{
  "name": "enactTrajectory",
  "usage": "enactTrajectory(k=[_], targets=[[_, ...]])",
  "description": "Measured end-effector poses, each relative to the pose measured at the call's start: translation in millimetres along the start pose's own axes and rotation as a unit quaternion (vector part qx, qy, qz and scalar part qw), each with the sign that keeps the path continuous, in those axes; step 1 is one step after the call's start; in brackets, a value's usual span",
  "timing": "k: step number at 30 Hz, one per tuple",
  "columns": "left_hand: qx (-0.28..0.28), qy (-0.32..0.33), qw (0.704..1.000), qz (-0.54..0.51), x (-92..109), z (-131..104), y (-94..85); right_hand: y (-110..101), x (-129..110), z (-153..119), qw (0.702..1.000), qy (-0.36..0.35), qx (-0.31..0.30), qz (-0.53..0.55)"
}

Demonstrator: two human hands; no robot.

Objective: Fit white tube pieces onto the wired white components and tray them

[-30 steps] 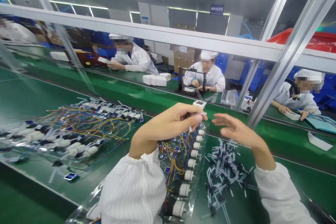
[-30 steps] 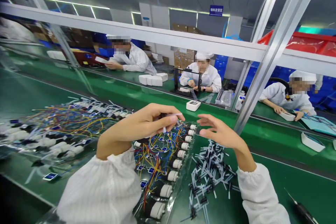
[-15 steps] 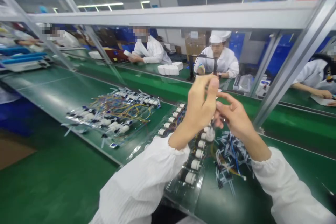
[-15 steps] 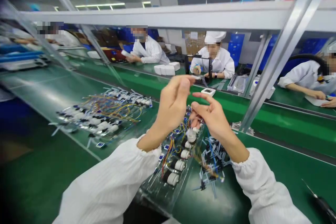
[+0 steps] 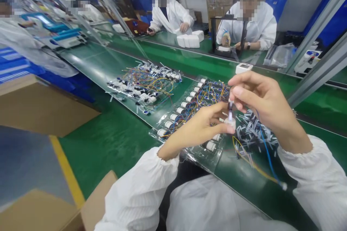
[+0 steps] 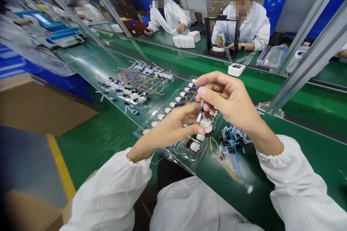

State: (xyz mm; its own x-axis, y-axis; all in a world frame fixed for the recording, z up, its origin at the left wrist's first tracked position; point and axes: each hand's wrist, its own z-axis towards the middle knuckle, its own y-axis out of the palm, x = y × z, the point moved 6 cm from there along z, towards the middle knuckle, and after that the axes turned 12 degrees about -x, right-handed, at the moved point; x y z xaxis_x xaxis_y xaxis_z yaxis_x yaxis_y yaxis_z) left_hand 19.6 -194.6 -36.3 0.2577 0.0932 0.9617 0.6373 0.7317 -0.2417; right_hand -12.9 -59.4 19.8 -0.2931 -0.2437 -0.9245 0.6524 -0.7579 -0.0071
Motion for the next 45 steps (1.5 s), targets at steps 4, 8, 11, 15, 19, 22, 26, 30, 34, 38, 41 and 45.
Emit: enactTrajectory(k=[4,8,11,15,19,22,26,30,34,38,41,45], targets=[[0.022,-0.062,0.998,-0.013,-27,-25,4.9,9,7,-2,0.995,0.031,-0.088,-0.033],[0.08,-0.099,0.983,-0.131,-53,-55,15.2,21,28,-6,0.975,0.076,-0.176,-0.114],[0.138,-0.154,0.958,-0.201,-73,-83,22.6,32,48,-11,0.944,0.112,-0.222,-0.218],[0.199,-0.196,0.944,-0.174,-95,-117,26.1,50,72,-23,0.877,0.168,-0.315,-0.322],[0.237,-0.223,0.945,0.044,-101,-138,18.0,57,87,-33,0.829,0.237,-0.346,-0.369],[0.254,-0.2,0.933,0.155,-96,-144,11.3,60,90,-39,0.82,0.243,-0.354,-0.378],[0.246,-0.197,0.935,0.163,-98,-147,8.5,60,92,-41,0.833,0.246,-0.348,-0.352],[0.241,-0.206,0.934,0.164,-99,-149,7.8,59,92,-40,0.849,0.231,-0.329,-0.344],[0.222,-0.214,0.936,0.172,-98,-144,3.8,58,98,-43,0.846,0.237,-0.334,-0.342],[0.176,-0.225,0.948,0.144,-101,-136,3.5,61,102,-45,0.848,0.233,-0.343,-0.33],[0.199,-0.223,0.945,0.132,-104,-138,3.4,60,102,-42,0.854,0.224,-0.332,-0.333],[0.23,-0.209,0.941,0.132,-103,-145,5.1,60,98,-37,0.872,0.199,-0.31,-0.321]])
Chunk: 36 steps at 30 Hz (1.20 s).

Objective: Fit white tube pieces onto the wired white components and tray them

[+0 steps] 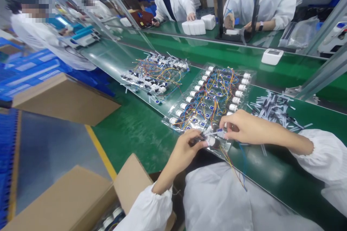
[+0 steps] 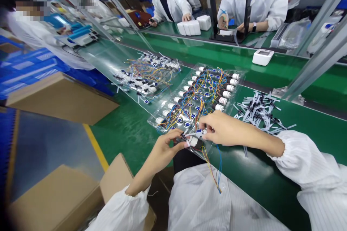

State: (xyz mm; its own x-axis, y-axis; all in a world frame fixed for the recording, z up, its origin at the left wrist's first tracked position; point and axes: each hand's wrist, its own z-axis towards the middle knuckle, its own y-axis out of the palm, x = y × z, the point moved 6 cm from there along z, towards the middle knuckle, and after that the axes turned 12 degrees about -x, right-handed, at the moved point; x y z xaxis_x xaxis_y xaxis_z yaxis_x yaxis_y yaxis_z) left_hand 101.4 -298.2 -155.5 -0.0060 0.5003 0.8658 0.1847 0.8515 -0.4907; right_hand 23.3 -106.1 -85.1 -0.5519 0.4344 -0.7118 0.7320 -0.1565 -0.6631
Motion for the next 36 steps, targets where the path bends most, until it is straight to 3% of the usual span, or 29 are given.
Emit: enactTrajectory(k=[4,10,15,20,22,26,29,33,35,36], targets=[[0.035,0.015,0.999,-0.011,7,-6,-4.3,-8,-5,-2,0.996,-0.018,0.052,0.069],[0.016,0.01,0.98,-0.197,9,-3,6.6,-13,-12,-6,0.973,-0.048,0.088,0.207],[-0.019,-0.06,0.936,-0.346,0,-3,15.5,-19,-9,-6,0.949,-0.05,0.107,0.293],[-0.129,-0.132,0.865,-0.466,11,-15,32.2,-29,-1,-6,0.895,-0.09,0.14,0.415],[-0.143,-0.134,0.854,-0.482,16,-22,34.5,-35,1,-9,0.876,-0.109,0.16,0.442],[-0.125,-0.112,0.882,-0.44,16,-31,26.3,-45,-6,-19,0.879,-0.133,0.149,0.433],[-0.05,-0.1,0.922,-0.371,8,-34,10.0,-49,-16,-28,0.907,-0.138,0.148,0.37],[0.092,-0.083,0.959,-0.257,0,-34,-15.8,-48,-26,-33,0.939,-0.133,0.182,0.259],[0.114,-0.063,0.969,-0.208,3,-31,-23.5,-46,-29,-33,0.944,-0.141,0.203,0.217],[0.097,-0.053,0.976,-0.186,6,-28,-24.4,-46,-30,-34,0.946,-0.144,0.213,0.196]])
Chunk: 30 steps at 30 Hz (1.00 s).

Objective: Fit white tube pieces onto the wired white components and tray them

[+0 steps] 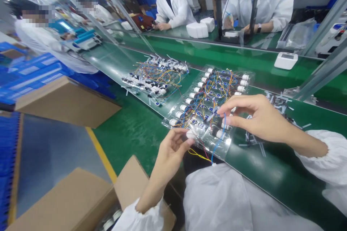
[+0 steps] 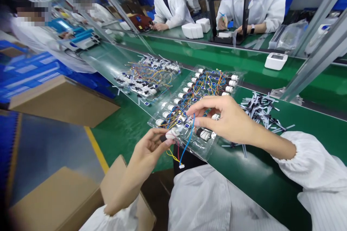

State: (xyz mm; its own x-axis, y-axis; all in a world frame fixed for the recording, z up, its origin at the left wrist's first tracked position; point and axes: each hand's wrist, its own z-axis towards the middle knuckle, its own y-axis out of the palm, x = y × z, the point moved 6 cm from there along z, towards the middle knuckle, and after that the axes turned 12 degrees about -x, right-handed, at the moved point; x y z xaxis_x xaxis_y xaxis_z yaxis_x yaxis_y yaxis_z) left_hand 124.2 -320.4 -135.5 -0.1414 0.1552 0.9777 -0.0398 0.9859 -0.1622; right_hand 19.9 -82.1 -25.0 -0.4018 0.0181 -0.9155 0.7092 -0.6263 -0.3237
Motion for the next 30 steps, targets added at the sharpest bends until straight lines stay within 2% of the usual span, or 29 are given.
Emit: enactTrajectory(k=[5,7,9,13,16,21,24,27,30], targets=[[-0.179,0.039,0.977,0.113,16,14,18.6,3,-7,-4,0.996,-0.04,-0.008,-0.075],[-0.22,0.051,0.962,0.155,19,21,26.9,5,-10,-5,0.994,-0.058,-0.024,-0.093],[-0.244,0.036,0.952,0.181,17,28,35.3,9,-10,-6,0.991,-0.069,-0.043,-0.105],[-0.24,-0.014,0.954,0.179,13,35,45.5,17,-4,-4,0.989,-0.039,-0.085,-0.113],[-0.231,-0.021,0.955,0.186,20,34,43.0,20,4,-3,0.991,0.0,-0.095,-0.098],[-0.167,0.041,0.946,0.273,54,33,21.8,33,13,1,0.99,0.02,-0.124,-0.059],[-0.141,0.085,0.937,0.308,69,33,20.5,42,21,2,0.987,0.029,-0.15,-0.053],[-0.152,0.08,0.931,0.321,63,35,27.4,43,25,3,0.985,0.038,-0.157,-0.06],[-0.183,0.031,0.932,0.312,39,38,31.7,40,23,3,0.987,0.044,-0.143,-0.052]])
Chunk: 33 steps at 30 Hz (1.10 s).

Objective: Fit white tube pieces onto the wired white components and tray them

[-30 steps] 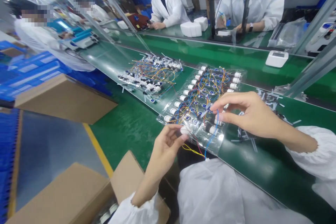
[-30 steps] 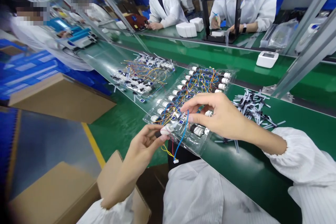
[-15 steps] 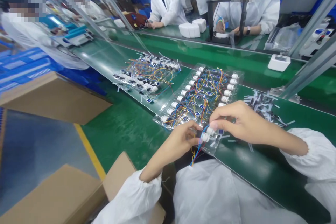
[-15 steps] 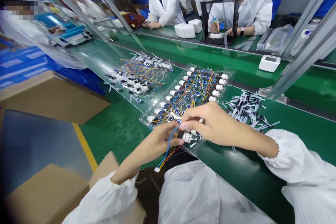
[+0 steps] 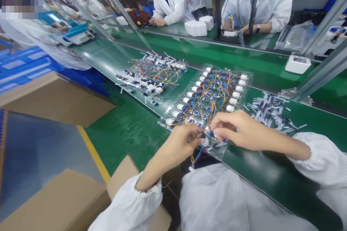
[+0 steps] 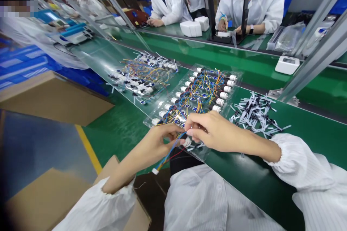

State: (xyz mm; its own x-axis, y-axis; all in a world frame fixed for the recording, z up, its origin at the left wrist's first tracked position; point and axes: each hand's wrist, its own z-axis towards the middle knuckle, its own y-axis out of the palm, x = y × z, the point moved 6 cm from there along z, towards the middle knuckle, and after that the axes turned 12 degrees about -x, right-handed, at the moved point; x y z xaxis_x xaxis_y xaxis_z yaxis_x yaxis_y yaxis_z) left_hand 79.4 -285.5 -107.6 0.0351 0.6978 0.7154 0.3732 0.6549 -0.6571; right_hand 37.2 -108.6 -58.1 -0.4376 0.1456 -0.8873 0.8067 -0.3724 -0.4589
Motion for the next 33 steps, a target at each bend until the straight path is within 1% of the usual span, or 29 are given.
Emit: enactTrajectory(k=[3,5,8,11,13,16,19,21,24,29,31,33], targets=[[-0.033,-0.016,0.998,-0.06,-19,3,12.5,-3,-6,-3,0.999,-0.006,0.009,0.044],[-0.049,-0.009,0.995,-0.084,-23,2,16.7,-5,-11,-6,0.996,-0.019,0.024,0.08],[-0.046,0.016,0.995,-0.09,-18,-1,15.9,-10,-17,-10,0.992,-0.033,0.051,0.114],[-0.029,0.042,0.995,-0.09,-11,-2,13.3,-13,-18,-11,0.992,-0.032,0.058,0.109],[-0.03,0.051,0.995,-0.079,-12,-2,14.6,-13,-18,-10,0.995,-0.03,0.049,0.078],[-0.024,0.046,0.996,-0.07,-20,2,18.5,-13,-21,-10,0.999,-0.038,0.021,0.007],[-0.003,0.032,0.995,-0.094,-29,5,22.2,-13,-23,-12,0.998,-0.038,-0.009,-0.052],[0.015,0.023,0.993,-0.116,-31,6,24.0,-14,-20,-13,0.995,-0.023,-0.03,-0.09],[0.03,0.011,0.991,-0.126,-30,6,27.0,-12,-6,-15,0.986,0.007,-0.066,-0.153],[0.012,0.001,0.995,-0.101,-29,8,31.6,2,28,-13,0.962,0.065,-0.129,-0.231],[0.007,0.0,0.996,-0.085,-27,9,31.6,8,34,-11,0.955,0.08,-0.143,-0.245],[0.011,-0.008,0.998,-0.062,-24,10,31.3,11,31,-10,0.958,0.08,-0.135,-0.241]])
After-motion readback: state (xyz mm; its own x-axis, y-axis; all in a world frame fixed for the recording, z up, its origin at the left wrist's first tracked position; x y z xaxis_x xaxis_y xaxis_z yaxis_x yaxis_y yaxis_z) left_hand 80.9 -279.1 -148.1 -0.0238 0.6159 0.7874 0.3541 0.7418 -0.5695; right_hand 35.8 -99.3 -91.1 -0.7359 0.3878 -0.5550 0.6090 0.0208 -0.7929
